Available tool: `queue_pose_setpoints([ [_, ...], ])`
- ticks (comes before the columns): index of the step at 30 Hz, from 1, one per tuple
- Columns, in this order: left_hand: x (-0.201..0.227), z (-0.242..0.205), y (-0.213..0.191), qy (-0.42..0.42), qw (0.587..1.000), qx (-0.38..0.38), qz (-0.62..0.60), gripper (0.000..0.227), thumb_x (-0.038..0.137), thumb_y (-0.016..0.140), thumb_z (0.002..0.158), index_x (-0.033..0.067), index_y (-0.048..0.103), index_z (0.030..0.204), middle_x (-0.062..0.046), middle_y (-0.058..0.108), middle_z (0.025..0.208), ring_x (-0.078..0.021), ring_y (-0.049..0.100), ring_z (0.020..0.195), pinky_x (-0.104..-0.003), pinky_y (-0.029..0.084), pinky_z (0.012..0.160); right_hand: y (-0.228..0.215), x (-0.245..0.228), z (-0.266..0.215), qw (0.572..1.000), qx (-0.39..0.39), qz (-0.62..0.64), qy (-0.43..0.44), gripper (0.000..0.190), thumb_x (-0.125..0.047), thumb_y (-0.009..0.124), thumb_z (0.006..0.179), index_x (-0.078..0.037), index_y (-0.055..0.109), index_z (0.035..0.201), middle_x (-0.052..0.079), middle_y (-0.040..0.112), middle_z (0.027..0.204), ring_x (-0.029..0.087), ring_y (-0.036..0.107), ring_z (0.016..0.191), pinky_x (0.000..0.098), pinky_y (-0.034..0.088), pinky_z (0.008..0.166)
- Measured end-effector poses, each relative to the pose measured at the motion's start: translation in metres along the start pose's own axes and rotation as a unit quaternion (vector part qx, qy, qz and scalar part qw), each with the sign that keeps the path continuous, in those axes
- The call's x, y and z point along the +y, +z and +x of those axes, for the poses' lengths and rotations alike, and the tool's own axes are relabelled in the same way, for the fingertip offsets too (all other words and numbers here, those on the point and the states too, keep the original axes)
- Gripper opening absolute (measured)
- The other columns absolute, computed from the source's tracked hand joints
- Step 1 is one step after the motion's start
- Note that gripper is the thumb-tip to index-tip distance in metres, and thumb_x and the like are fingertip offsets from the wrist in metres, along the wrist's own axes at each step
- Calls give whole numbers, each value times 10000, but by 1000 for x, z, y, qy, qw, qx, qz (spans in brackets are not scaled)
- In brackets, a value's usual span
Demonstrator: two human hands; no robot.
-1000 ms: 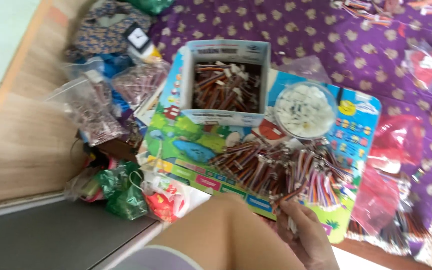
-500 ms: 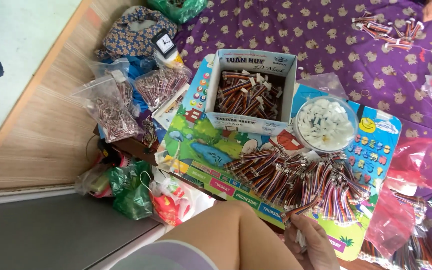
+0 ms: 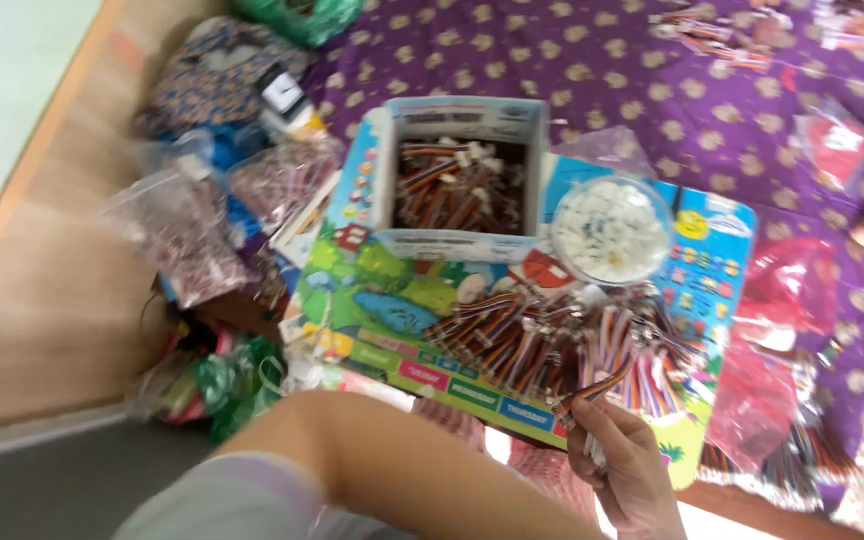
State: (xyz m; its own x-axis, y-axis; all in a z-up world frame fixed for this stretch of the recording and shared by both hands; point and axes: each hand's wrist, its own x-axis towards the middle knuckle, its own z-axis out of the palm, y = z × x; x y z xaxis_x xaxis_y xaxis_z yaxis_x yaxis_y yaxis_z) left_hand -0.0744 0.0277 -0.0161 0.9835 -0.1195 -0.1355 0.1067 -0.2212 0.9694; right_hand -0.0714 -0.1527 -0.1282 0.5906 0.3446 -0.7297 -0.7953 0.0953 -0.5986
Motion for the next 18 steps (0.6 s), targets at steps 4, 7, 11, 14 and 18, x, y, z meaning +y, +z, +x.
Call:
queue_pose_setpoints([
  [4, -8, -2, -28, 0, 999, -35, 10, 172, 211, 598, 905, 139, 595, 749, 34, 559, 679, -63, 499, 724, -259, 407, 667, 11, -24, -23, 989, 80, -119, -33, 180, -83, 711, 845, 89, 756, 821, 126, 513, 545, 187, 409, 439, 275, 230, 401],
  [7, -11, 1, -36, -121, 989, -82, -17, 283, 357, 621, 807, 125, 639, 968, -8, 643, 934, -95, 594, 898, -261, 471, 786, 24, -40, -37, 981, 46, -173, -79, 174, -48, 711, 822, 94, 724, 721, 98, 443, 514, 155, 344, 458, 267, 196, 428],
  [11, -13, -7, -25, -283, 941, -91, -163, 435, 252, 656, 818, 49, 676, 1202, -142, 739, 1117, -188, 723, 977, -257, 583, 895, 61, -66, -49, 971, 3, -237, -19, 232, -52, 725, 797, 76, 817, 966, 153, 795, 840, 173, 692, 774, 287, 582, 734],
  [14, -26, -10, -14, -165, 953, -12, -254, 257, 180, 620, 895, -15, 742, 1010, -159, 754, 1040, -197, 707, 974, -284, 593, 815, 52, -58, -45, 967, -14, -242, -78, 189, -99, 773, 775, 36, 831, 894, 77, 734, 739, 123, 577, 687, 267, 445, 635],
  [18, -32, -12, -6, -135, 949, -56, -280, 287, 139, 607, 903, -3, 672, 1143, -185, 714, 1126, -274, 696, 1045, -362, 604, 923, 51, -50, -48, 974, -7, -189, -121, 169, -108, 746, 833, 39, 826, 846, -25, 533, 689, 85, 428, 678, 230, 333, 588],
])
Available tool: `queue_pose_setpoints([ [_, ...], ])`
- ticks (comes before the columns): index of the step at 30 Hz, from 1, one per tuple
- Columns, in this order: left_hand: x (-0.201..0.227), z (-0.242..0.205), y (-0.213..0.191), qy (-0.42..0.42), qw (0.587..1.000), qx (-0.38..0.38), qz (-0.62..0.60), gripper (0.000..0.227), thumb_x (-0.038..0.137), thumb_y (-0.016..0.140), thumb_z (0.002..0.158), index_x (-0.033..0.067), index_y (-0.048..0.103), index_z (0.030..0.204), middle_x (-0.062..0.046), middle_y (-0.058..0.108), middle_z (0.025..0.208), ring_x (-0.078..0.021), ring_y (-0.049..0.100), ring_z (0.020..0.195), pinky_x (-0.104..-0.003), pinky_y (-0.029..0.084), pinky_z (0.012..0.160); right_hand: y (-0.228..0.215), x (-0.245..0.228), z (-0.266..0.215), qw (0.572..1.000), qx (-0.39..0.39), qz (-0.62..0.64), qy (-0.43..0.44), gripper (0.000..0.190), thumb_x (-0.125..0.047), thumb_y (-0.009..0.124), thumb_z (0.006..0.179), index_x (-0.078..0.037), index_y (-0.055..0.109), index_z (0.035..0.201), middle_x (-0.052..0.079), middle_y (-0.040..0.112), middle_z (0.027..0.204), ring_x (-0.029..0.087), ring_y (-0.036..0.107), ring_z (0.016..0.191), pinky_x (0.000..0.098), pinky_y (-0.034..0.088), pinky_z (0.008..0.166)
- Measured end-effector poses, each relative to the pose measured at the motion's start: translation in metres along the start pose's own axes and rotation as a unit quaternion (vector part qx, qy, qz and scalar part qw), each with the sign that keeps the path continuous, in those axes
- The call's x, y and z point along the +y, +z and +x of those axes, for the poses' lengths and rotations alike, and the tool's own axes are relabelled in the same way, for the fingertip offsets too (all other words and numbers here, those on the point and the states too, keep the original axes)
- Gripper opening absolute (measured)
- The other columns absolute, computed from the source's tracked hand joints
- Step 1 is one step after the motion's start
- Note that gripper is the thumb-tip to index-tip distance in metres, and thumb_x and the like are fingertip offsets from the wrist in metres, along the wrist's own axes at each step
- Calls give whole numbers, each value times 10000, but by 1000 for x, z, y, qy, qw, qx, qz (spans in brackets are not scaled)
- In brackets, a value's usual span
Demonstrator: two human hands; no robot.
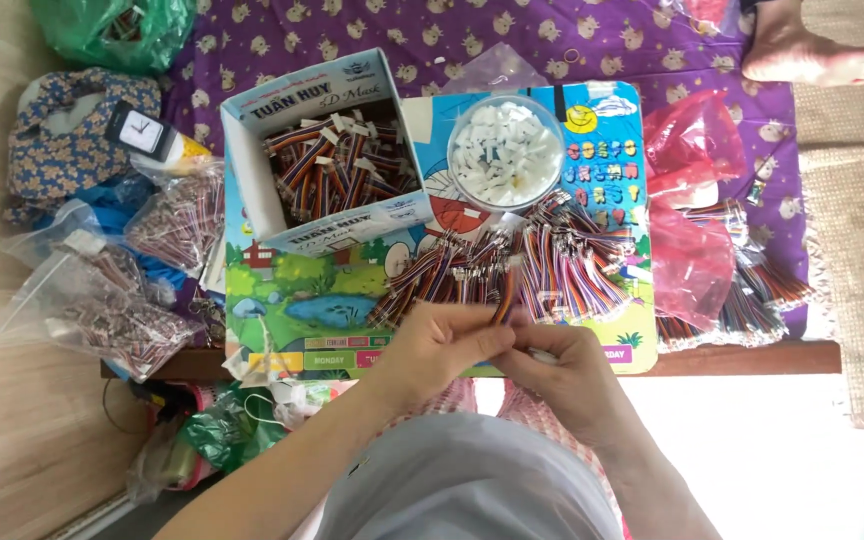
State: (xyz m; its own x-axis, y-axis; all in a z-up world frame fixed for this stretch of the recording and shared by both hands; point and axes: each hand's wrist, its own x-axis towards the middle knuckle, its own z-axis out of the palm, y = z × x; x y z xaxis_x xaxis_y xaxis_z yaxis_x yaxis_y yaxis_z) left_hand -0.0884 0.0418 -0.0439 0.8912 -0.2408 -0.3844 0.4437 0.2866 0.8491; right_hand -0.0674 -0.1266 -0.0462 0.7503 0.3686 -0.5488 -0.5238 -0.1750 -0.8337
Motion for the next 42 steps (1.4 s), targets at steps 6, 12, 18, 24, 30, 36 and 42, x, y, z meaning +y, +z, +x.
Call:
queue_pose_setpoints([
  [6, 0, 3, 4, -41, 998, 38, 18, 131, 93, 703, 882, 12, 771, 804, -16, 626, 634, -89, 512, 631, -228, 415, 548, -7, -7, -6, 995, -1, -80, 54, 146, -59, 725, 837, 15, 819, 754, -42, 566, 709, 65, 459, 744, 241, 399, 672],
  [12, 17, 9, -4, -110, 992, 44, -46, 196, 158, 702, 820, 21, 765, 945, -138, 768, 937, -270, 731, 899, -384, 609, 883, -5, -13, -6, 981, -53, -133, 133, 168, -94, 738, 844, 7, 801, 725, 31, 602, 608, 120, 464, 607, 253, 359, 589],
  [18, 22, 4, -9, -24, 998, -21, -63, 186, 172, 657, 919, 20, 738, 989, -245, 730, 926, -329, 728, 890, -433, 568, 884, -35, 15, 5, 999, 13, 30, -9, 265, -7, 620, 824, 104, 752, 1026, 132, 566, 498, 118, 438, 429, 244, 377, 387],
  [24, 18, -2, -2, -38, 994, -86, -62, 85, 48, 689, 894, -19, 735, 918, -201, 731, 860, -259, 721, 852, -339, 603, 778, -12, -16, 9, 989, 0, 108, -98, 176, -40, 690, 829, 86, 745, 938, 104, 539, 517, 70, 440, 422, 179, 345, 339],
  [30, 21, -5, -6, -74, 989, -93, -84, 98, 20, 677, 888, -66, 725, 888, -213, 721, 794, -245, 734, 750, -361, 619, 729, -5, -13, 8, 988, -11, 151, -37, 235, -82, 686, 832, 104, 739, 965, 162, 611, 532, 107, 503, 450, 172, 331, 336],
  [36, 10, 3, -14, -30, 998, -9, -56, 159, 79, 674, 905, -69, 721, 937, -210, 713, 749, -229, 715, 670, -310, 616, 620, -4, 1, 18, 981, 55, 185, -16, 249, -135, 654, 908, 75, 715, 1025, 127, 584, 543, 96, 471, 428, 191, 333, 346],
  [42, 13, 2, -27, -12, 999, -16, 34, 157, 103, 650, 925, -28, 734, 943, -208, 721, 766, -209, 688, 656, -287, 596, 637, -10, 22, 26, 922, 7, 369, 116, 398, -101, 517, 852, 61, 587, 1208, 124, 615, 917, 179, 610, 749, 240, 432, 528],
])
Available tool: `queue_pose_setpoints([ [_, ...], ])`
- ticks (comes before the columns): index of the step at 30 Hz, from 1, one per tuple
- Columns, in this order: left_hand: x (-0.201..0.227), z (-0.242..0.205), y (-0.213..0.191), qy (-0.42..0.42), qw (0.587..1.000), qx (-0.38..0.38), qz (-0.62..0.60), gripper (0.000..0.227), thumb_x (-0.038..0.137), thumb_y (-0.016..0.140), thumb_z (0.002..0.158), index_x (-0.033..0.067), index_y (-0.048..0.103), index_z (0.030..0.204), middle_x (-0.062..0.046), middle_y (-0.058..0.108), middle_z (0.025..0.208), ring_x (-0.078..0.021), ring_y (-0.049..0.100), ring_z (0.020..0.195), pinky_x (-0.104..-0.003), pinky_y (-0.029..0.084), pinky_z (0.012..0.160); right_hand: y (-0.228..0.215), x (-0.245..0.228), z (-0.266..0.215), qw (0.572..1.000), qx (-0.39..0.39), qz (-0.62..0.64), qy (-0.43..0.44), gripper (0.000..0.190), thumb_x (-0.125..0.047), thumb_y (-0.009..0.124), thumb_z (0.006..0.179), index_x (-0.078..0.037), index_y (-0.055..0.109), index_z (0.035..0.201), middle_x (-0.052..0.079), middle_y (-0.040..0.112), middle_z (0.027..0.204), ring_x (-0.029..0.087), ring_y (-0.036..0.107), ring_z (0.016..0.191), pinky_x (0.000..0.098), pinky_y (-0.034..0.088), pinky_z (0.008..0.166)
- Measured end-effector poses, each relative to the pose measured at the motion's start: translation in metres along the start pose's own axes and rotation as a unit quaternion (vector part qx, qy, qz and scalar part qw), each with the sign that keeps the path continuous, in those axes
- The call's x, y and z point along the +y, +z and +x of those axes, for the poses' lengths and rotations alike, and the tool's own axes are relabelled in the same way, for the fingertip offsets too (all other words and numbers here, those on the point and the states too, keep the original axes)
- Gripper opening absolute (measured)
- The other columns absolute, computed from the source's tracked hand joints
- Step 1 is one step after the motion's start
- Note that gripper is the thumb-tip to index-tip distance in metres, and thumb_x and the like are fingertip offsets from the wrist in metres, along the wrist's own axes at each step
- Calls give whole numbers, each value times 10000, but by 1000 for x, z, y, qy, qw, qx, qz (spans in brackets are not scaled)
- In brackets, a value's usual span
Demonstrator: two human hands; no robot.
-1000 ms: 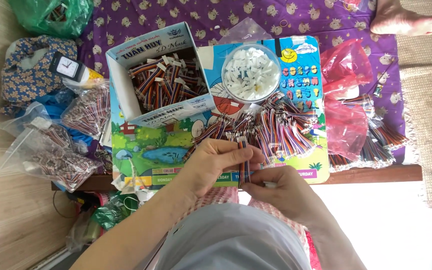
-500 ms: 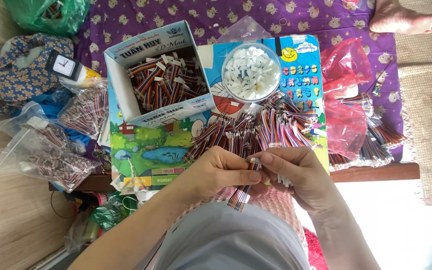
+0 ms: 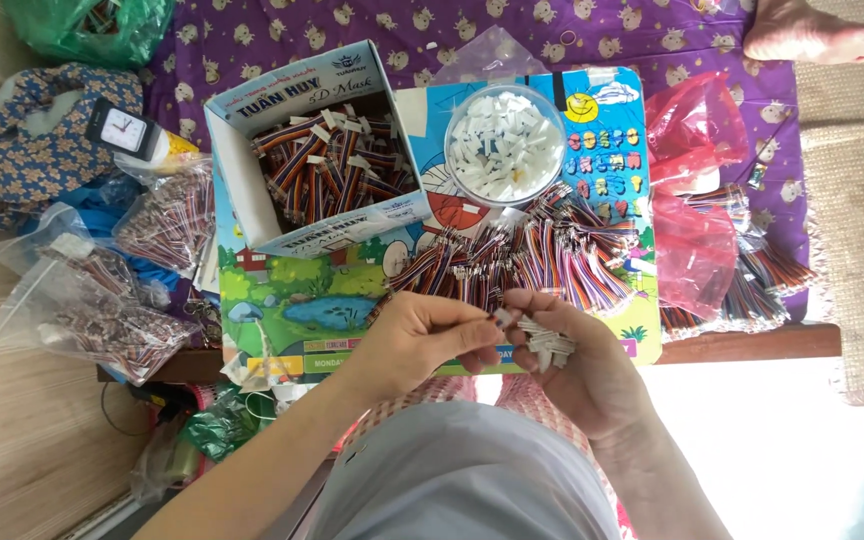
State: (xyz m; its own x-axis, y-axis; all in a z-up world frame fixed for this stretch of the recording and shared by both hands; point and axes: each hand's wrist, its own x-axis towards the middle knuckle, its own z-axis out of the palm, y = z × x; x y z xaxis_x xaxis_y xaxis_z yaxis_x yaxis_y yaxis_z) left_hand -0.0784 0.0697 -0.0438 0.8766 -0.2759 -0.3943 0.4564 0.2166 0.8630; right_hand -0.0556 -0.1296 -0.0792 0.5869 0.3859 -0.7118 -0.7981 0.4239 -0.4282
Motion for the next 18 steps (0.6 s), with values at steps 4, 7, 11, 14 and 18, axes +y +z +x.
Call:
queue_pose_setpoints([
  [4, -1, -2, -1, -14, 998, -62, 6, 127, 89, 648, 925, -3, 735, 938, -182, 714, 755, -199, 684, 658, -275, 583, 629, -4, 7, 3, 1000, 5, 21, -16, 311, -87, 599, 878, 83, 591, 1139, 179, 643, 924, 212, 644, 774, 215, 474, 517],
  [7, -2, -2, 0, -8, 997, -71, -2, 110, 88, 670, 915, 6, 741, 933, -156, 721, 754, -178, 695, 675, -264, 589, 634, -7, 16, 8, 1000, 13, 9, -19, 259, -116, 660, 886, 65, 609, 1064, 162, 661, 871, 185, 654, 674, 201, 485, 460],
  [11, -3, -1, 0, -10, 996, -85, -19, 100, 64, 690, 895, -16, 740, 925, -150, 720, 743, -147, 685, 665, -247, 594, 626, 1, 28, 8, 994, 51, -80, -55, 201, -90, 721, 856, 86, 668, 938, 154, 627, 715, 170, 599, 533, 222, 434, 358],
  [14, -7, 3, -7, -17, 994, -107, -17, 109, 72, 691, 901, -16, 743, 940, -154, 724, 750, -159, 701, 696, -265, 608, 639, 18, 19, 0, 990, 32, -123, -57, 230, -119, 697, 878, 108, 695, 915, 154, 623, 674, 160, 586, 534, 213, 419, 359],
  [18, 21, 1, -10, -91, 988, -120, 17, 179, 184, 698, 858, 15, 754, 879, -121, 737, 776, -156, 672, 661, -238, 576, 633, 2, 5, -6, 996, 18, -75, 42, 311, -36, 683, 808, 94, 720, 1088, 214, 702, 783, 271, 643, 649, 319, 511, 575],
])
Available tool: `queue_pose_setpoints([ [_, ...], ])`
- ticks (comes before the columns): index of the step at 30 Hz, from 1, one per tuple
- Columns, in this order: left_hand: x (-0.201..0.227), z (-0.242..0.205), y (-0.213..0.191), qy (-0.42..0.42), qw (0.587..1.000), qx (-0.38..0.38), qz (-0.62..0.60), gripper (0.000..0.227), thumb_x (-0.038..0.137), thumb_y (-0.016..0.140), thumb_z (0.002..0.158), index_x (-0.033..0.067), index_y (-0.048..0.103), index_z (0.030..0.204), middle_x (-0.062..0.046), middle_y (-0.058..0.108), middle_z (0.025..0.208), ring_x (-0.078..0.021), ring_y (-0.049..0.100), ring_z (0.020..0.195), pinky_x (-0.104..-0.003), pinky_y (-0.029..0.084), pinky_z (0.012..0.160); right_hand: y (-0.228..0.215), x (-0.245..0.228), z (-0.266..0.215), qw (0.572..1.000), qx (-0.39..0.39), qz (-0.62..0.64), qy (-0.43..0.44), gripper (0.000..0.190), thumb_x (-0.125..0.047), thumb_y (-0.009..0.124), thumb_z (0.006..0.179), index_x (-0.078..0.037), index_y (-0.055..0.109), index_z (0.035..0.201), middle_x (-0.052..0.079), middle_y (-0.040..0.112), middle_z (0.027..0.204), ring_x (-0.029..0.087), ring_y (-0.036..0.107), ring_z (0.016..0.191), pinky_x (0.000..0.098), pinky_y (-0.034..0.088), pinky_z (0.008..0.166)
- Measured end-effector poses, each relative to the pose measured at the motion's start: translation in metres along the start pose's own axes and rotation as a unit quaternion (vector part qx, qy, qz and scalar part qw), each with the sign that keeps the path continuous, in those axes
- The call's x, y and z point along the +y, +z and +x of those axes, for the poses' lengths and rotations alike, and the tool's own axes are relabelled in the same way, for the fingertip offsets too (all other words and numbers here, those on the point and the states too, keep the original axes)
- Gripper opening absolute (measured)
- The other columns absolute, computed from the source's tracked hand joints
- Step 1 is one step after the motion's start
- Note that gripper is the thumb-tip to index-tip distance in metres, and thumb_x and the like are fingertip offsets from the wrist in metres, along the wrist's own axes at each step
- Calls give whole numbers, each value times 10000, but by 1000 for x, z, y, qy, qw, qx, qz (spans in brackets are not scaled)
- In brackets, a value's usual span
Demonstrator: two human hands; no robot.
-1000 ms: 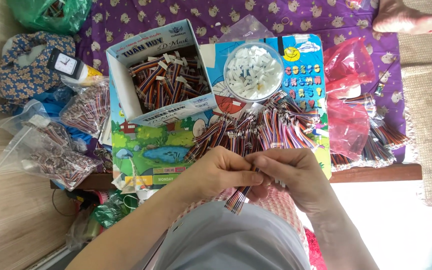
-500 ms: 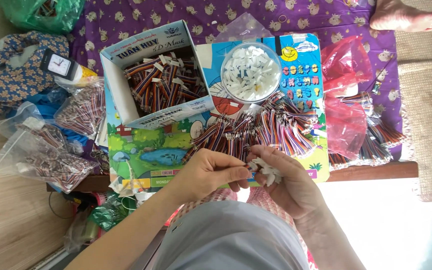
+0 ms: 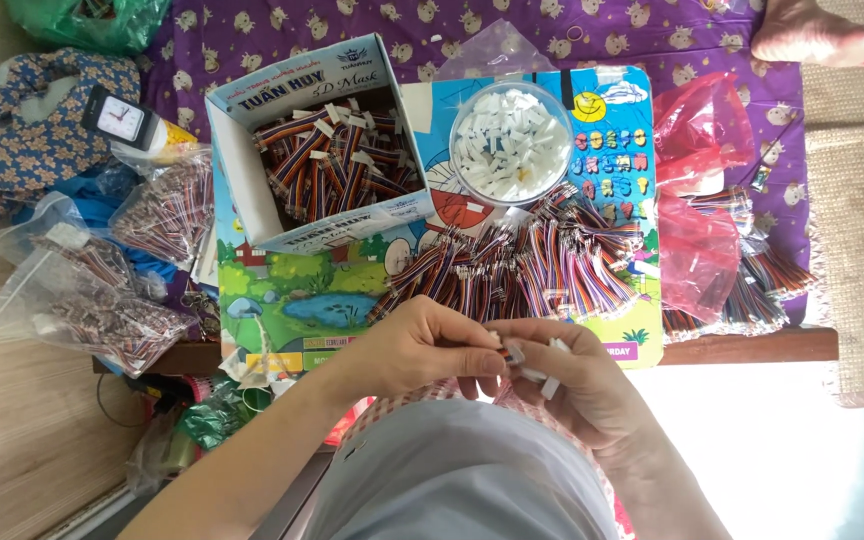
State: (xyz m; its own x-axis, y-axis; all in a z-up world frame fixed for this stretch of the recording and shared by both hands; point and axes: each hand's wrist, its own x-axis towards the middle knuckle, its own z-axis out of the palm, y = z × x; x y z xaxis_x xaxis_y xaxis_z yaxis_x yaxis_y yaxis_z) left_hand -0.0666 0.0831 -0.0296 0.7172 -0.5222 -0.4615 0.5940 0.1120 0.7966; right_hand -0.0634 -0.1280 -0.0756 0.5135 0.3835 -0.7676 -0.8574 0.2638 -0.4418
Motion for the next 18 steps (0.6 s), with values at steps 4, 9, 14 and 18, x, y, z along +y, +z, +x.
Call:
queue_pose_setpoints([
  [4, 2, 1, -3, -26, 998, -20, 48, 188, 199, 700, 856, 25, 762, 888, -89, 738, 764, -136, 674, 657, -230, 553, 618, -6, -4, 0, 998, 32, -49, 19, 252, 40, 700, 771, 74, 734, 1017, 150, 658, 736, 204, 547, 610, 254, 378, 514],
  [9, 14, 2, -6, -50, 993, -41, 96, 175, 205, 696, 867, 45, 766, 869, -51, 718, 739, -96, 657, 661, -199, 481, 602, -2, -13, -7, 993, 49, -106, 31, 223, 41, 729, 770, 55, 751, 992, 156, 663, 721, 216, 587, 626, 282, 408, 553],
  [14, 30, 2, -9, -118, 992, -27, 48, 178, 153, 718, 838, -12, 752, 778, -138, 735, 697, -144, 591, 475, -218, 473, 496, -9, -14, -6, 998, -8, -56, -23, 238, 84, 727, 700, 101, 733, 937, 138, 628, 613, 142, 421, 413, 214, 210, 302],
  [18, 25, 5, -12, -136, 990, -37, 15, 169, 128, 718, 836, -37, 756, 837, -170, 727, 705, -150, 576, 463, -214, 465, 471, -9, -14, -7, 998, -31, -48, -28, 217, 89, 732, 697, 110, 735, 913, 129, 592, 567, 142, 404, 399, 219, 206, 297],
])
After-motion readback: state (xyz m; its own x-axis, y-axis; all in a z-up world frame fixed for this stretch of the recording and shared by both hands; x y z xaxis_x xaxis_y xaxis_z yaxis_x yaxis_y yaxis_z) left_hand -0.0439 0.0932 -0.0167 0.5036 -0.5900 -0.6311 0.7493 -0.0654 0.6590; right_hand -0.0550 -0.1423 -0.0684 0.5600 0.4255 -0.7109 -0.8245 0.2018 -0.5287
